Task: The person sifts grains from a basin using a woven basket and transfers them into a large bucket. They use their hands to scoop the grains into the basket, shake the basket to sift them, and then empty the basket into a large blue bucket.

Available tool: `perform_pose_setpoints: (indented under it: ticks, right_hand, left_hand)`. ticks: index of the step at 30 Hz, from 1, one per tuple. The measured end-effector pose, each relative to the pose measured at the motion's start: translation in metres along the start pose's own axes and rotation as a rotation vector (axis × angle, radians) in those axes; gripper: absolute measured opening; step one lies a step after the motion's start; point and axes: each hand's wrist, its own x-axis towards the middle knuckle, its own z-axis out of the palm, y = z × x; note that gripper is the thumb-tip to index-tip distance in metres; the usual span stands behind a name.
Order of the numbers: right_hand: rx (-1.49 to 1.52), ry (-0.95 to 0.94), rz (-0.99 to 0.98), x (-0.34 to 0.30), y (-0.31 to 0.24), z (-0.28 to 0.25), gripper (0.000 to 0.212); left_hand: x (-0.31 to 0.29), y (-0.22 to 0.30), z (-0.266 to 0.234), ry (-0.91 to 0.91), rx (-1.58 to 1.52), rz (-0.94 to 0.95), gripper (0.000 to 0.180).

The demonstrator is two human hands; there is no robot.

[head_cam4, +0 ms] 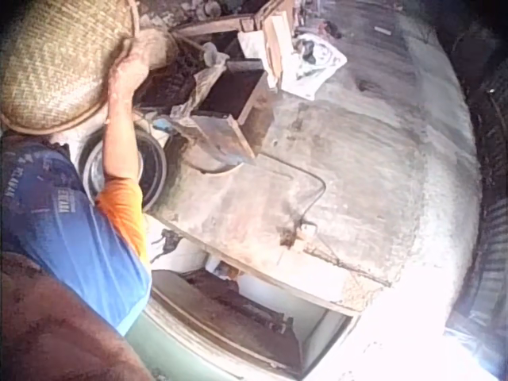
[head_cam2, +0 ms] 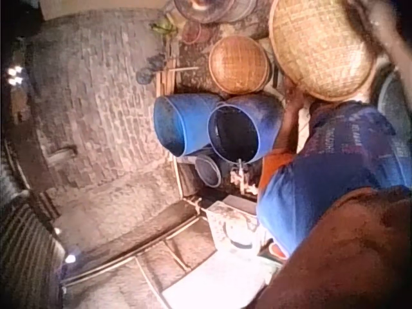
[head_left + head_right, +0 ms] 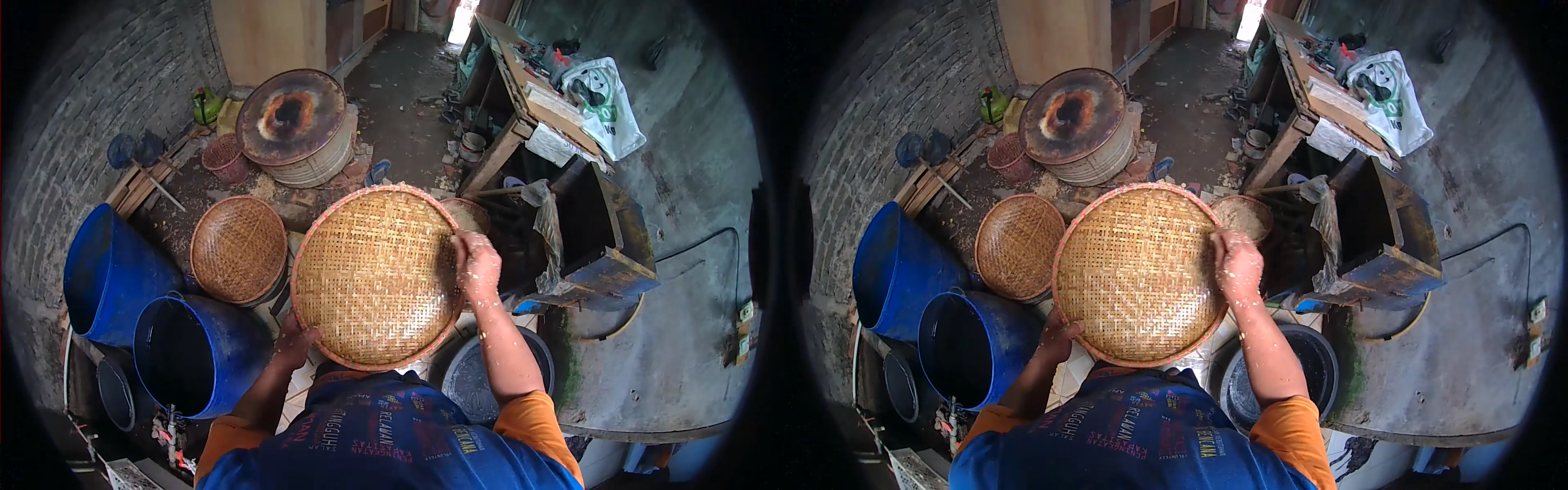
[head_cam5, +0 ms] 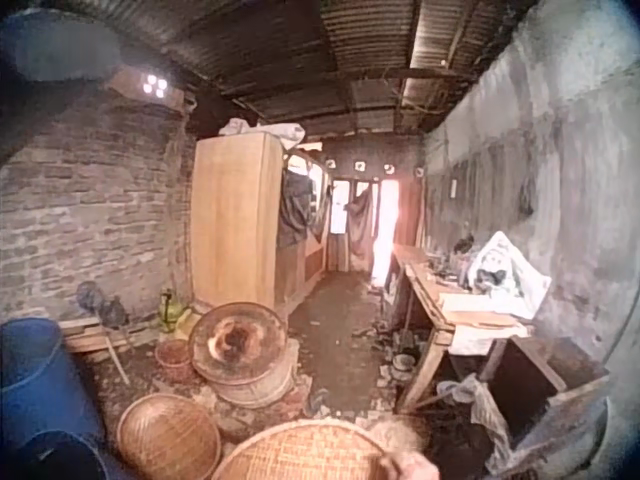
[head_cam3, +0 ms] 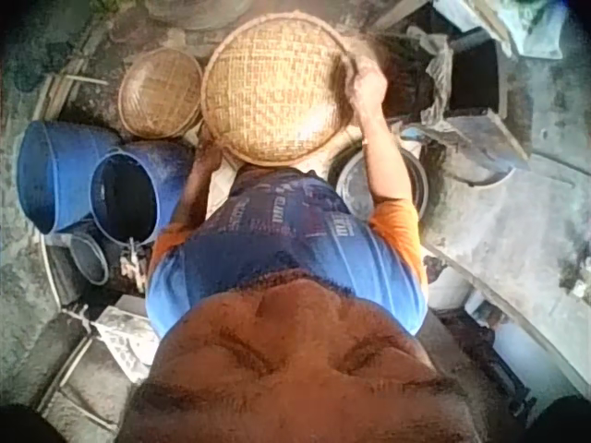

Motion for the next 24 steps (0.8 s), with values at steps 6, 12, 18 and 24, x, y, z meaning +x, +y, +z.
perform_pose_setpoints:
  ticks: [6, 12, 18, 24]
  right_hand:
    - [-0.046, -0.061, 0.067, 0.001, 0.004, 0.043, 0.017]
    - [-0.020, -0.097, 0.147, 0.013, -0.007, 0.045, 0.017]
    - [-0.050, -0.142, 0.157, 0.022, -0.016, 0.046, 0.015]
    - [-0.223, -0.203, 0.042, 0.023, -0.014, 0.060, 0.023]
  left_hand:
    - [0.002, 0.013, 0.018, -0.020, -0.073, 0.057, 0.059]
    - [-0.004, 0.024, 0.023, -0.010, 0.011, 0.016, 0.062]
    - [-0.006, 0.018, 0.017, 0.017, -0.013, -0.022, 0.060]
    - [-0.009, 0.015, 0.013, 0.020, 0.044, -0.008, 0.057]
